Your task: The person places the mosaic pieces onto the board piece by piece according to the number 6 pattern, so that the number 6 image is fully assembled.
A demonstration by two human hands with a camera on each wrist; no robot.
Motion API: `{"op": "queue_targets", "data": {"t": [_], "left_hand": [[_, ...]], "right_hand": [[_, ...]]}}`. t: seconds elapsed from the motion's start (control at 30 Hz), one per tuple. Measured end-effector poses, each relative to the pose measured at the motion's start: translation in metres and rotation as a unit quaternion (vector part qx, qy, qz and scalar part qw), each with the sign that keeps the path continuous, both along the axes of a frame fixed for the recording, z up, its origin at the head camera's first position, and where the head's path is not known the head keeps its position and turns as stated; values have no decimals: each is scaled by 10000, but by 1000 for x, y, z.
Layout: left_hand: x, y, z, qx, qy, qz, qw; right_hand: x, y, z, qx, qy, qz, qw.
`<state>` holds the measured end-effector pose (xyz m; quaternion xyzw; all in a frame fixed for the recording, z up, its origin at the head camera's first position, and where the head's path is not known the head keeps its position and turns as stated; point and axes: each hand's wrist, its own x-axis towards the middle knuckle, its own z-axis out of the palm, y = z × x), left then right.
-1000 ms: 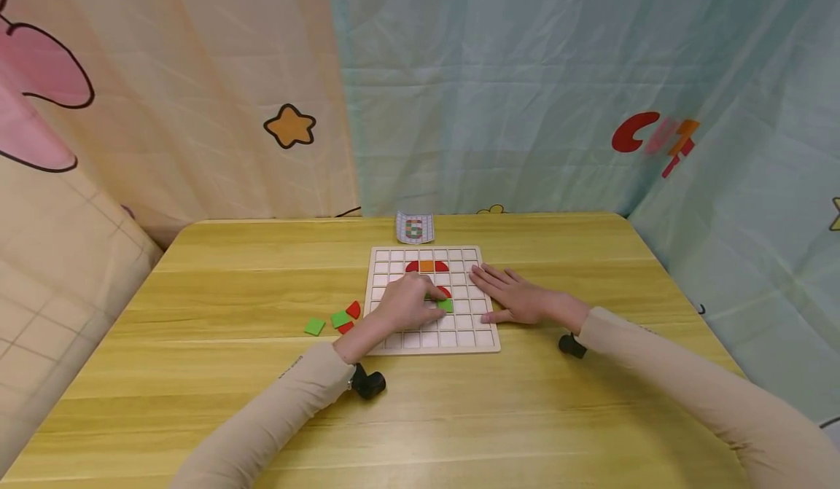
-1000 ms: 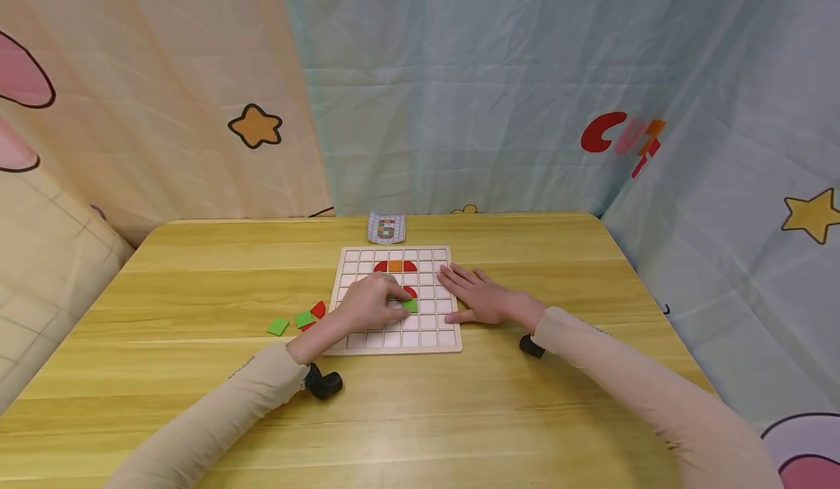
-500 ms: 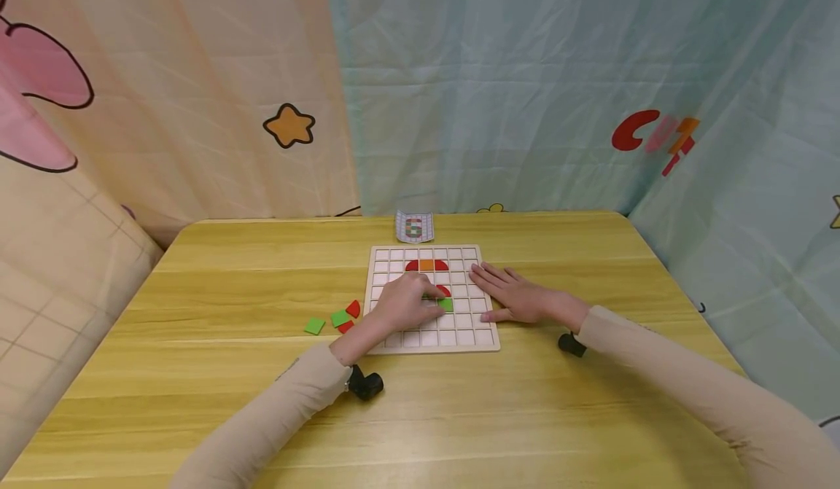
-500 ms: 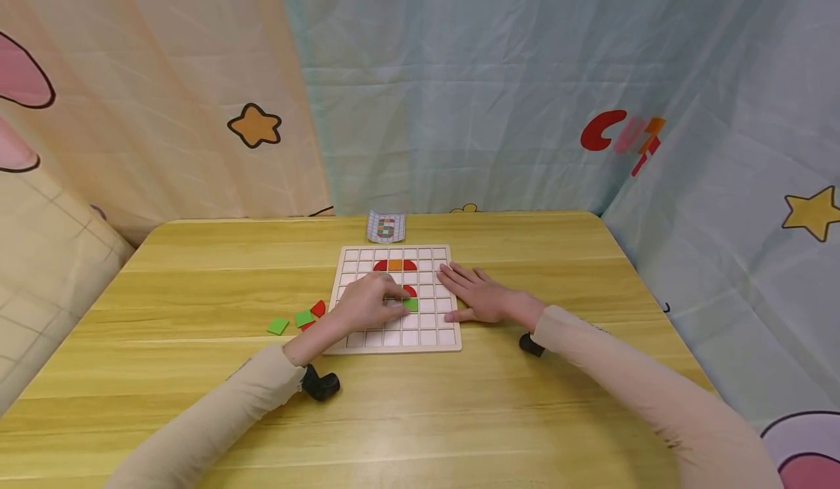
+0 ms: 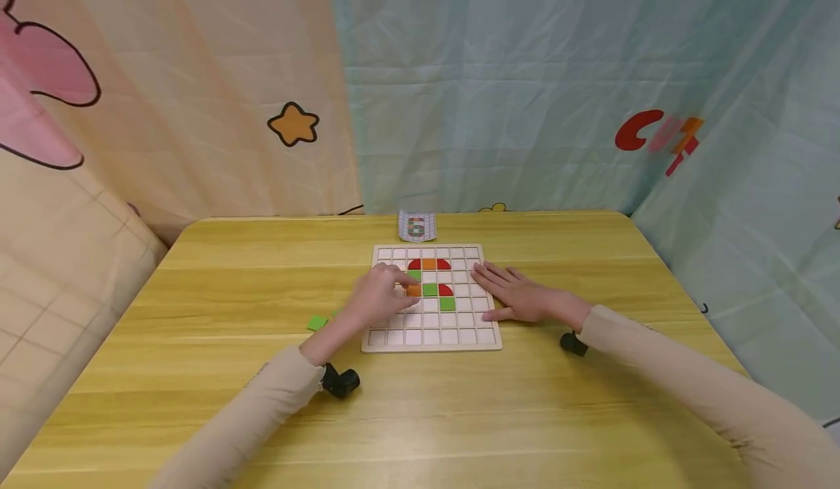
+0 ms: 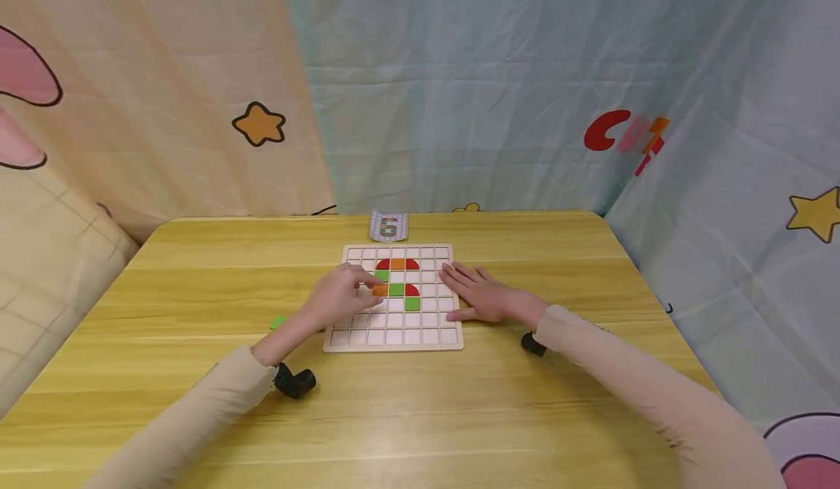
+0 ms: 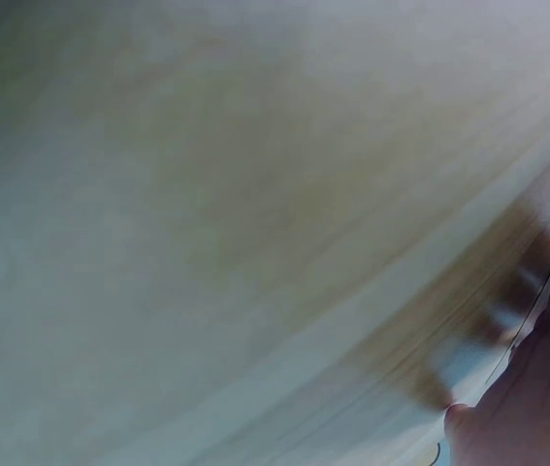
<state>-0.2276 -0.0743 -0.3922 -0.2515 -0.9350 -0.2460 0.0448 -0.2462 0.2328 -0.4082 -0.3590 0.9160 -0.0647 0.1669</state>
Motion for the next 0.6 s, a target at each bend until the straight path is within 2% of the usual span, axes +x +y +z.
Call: {"op": "queue_targets", "data": {"t": [0.27, 0.6], "left_hand": [[1, -27, 6, 76, -104, 324, 9994], [11, -59, 0, 155, -345, 655, 9971]], "right_hand": [[-2, 0, -2, 14, -5, 17, 10000], [-2, 2, -1, 37, 28, 47, 10000]]}}
